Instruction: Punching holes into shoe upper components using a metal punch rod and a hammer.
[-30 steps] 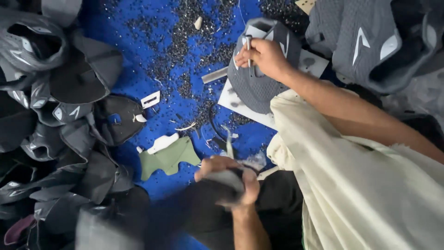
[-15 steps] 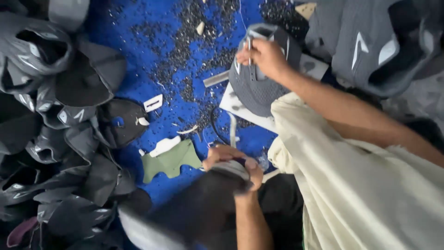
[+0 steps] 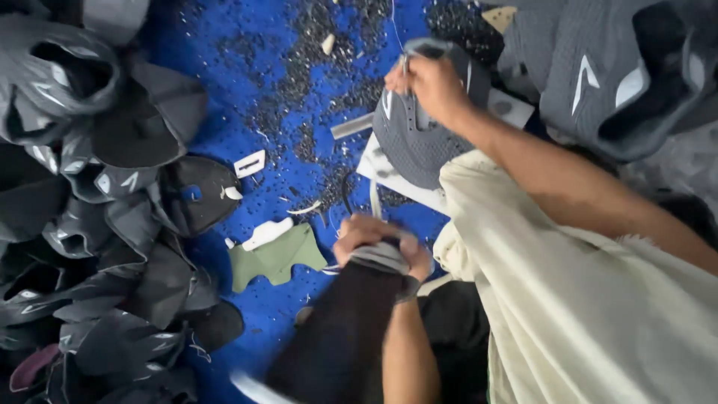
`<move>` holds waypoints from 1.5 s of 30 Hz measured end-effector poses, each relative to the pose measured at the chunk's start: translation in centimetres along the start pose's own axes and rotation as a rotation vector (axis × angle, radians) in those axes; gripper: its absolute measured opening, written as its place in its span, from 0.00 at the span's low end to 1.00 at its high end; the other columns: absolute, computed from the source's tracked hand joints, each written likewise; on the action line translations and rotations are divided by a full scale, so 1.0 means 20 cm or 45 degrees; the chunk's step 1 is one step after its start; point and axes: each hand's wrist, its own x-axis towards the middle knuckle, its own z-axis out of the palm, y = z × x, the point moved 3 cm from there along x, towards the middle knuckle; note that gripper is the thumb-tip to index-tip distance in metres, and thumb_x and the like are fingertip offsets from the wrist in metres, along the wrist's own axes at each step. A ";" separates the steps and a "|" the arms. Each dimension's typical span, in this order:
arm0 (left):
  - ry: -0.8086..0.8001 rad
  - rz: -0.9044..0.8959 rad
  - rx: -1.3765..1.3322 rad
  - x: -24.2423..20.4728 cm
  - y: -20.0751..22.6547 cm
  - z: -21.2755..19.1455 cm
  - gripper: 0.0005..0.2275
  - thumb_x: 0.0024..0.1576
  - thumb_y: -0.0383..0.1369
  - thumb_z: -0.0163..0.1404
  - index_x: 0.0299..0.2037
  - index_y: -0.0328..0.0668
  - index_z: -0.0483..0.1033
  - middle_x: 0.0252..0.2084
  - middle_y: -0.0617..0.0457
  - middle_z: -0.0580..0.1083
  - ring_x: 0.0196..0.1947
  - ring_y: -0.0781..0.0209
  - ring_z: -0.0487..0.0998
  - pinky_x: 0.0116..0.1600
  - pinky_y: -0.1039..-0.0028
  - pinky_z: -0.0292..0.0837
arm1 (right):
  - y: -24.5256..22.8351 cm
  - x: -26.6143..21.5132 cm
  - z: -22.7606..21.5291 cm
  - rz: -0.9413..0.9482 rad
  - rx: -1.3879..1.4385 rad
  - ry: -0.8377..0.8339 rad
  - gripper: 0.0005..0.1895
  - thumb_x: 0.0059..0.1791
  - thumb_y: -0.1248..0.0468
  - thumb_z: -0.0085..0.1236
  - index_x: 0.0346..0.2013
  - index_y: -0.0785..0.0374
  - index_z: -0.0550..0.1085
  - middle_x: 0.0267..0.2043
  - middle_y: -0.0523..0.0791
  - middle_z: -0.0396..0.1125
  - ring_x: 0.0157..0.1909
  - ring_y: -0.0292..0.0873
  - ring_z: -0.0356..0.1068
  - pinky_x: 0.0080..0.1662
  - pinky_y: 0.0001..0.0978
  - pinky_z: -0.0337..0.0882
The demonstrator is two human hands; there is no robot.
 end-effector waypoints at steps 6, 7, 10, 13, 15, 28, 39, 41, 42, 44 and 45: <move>-0.362 -0.682 -0.708 -0.18 -0.08 0.53 0.18 0.48 0.39 0.64 0.40 0.34 0.76 0.29 0.53 0.78 0.31 0.65 0.81 0.37 0.72 0.75 | -0.12 -0.12 0.02 -0.707 -1.005 -0.194 0.16 0.48 0.73 0.55 0.50 0.70 0.78 0.42 0.54 0.77 0.42 0.52 0.77 0.42 0.39 0.76; -0.367 -0.682 -0.708 -0.16 -0.05 0.45 0.18 0.48 0.39 0.64 0.40 0.34 0.76 0.29 0.53 0.78 0.31 0.65 0.81 0.37 0.72 0.75 | -0.11 -0.04 0.02 -0.703 -1.005 -0.193 0.16 0.48 0.73 0.55 0.50 0.70 0.78 0.42 0.54 0.77 0.42 0.52 0.77 0.42 0.39 0.76; -0.293 -0.909 -1.052 -0.10 -0.01 0.16 0.17 0.47 0.36 0.62 0.41 0.35 0.75 0.30 0.56 0.78 0.29 0.63 0.80 0.37 0.74 0.77 | -0.03 0.08 -0.03 -0.052 0.072 0.079 0.04 0.57 0.71 0.52 0.39 0.70 0.71 0.39 0.51 0.76 0.39 0.42 0.78 0.44 0.31 0.81; 0.118 -0.602 -0.984 0.11 0.03 -0.14 0.20 0.43 0.35 0.66 0.40 0.33 0.73 0.30 0.50 0.75 0.28 0.61 0.76 0.37 0.72 0.75 | -0.04 0.13 -0.03 0.120 -0.019 0.057 0.07 0.59 0.68 0.47 0.39 0.67 0.71 0.42 0.49 0.77 0.41 0.39 0.80 0.43 0.28 0.79; 0.544 -0.213 -1.728 0.24 0.05 -0.30 0.19 0.45 0.35 0.66 0.36 0.40 0.66 0.27 0.53 0.71 0.24 0.59 0.74 0.31 0.72 0.76 | -0.05 0.08 -0.01 -0.152 -0.137 0.077 0.04 0.57 0.72 0.51 0.38 0.70 0.71 0.41 0.49 0.77 0.43 0.41 0.80 0.45 0.30 0.79; -0.602 -1.065 -0.931 -0.50 -0.21 0.08 0.18 0.48 0.36 0.62 0.45 0.33 0.77 0.33 0.48 0.82 0.31 0.62 0.81 0.41 0.69 0.78 | -0.06 0.01 -0.21 -0.266 0.041 0.081 0.04 0.58 0.71 0.48 0.41 0.67 0.72 0.52 0.53 0.74 0.54 0.49 0.77 0.58 0.43 0.78; -0.468 -0.310 -0.140 0.21 -0.26 0.64 0.27 0.51 0.51 0.61 0.49 0.35 0.76 0.45 0.36 0.74 0.47 0.34 0.73 0.48 0.48 0.66 | -0.01 -0.47 -0.27 0.206 0.851 0.221 0.10 0.57 0.69 0.49 0.48 0.69 0.78 0.25 0.40 0.62 0.23 0.30 0.55 0.29 0.22 0.57; -0.346 -0.312 -0.403 0.40 -0.25 1.03 0.25 0.50 0.49 0.63 0.44 0.32 0.75 0.41 0.37 0.74 0.42 0.37 0.73 0.47 0.51 0.68 | -0.24 -0.44 -0.30 0.187 0.685 0.310 0.09 0.57 0.70 0.50 0.47 0.68 0.77 0.27 0.38 0.60 0.23 0.29 0.54 0.28 0.21 0.55; -0.239 -0.331 -0.649 0.47 -0.24 1.22 0.25 0.48 0.47 0.65 0.38 0.30 0.74 0.37 0.38 0.75 0.38 0.41 0.73 0.45 0.54 0.70 | -0.34 -0.44 -0.31 0.193 0.530 0.393 0.07 0.57 0.70 0.51 0.46 0.67 0.77 0.28 0.37 0.58 0.24 0.28 0.53 0.27 0.20 0.54; 0.019 -0.417 -0.763 0.68 -0.27 1.04 0.19 0.50 0.42 0.65 0.38 0.32 0.75 0.36 0.42 0.75 0.36 0.47 0.72 0.45 0.58 0.70 | -0.61 -0.42 -0.37 0.017 0.356 0.456 0.09 0.55 0.73 0.53 0.49 0.65 0.75 0.37 0.37 0.63 0.28 0.27 0.54 0.30 0.18 0.56; 0.282 -0.507 -0.861 0.78 -0.31 0.94 0.14 0.52 0.37 0.65 0.37 0.33 0.77 0.35 0.45 0.75 0.34 0.53 0.71 0.44 0.61 0.70 | -0.75 -0.40 -0.40 -0.154 0.188 0.504 0.14 0.52 0.75 0.55 0.53 0.63 0.72 0.47 0.38 0.67 0.31 0.26 0.56 0.32 0.17 0.57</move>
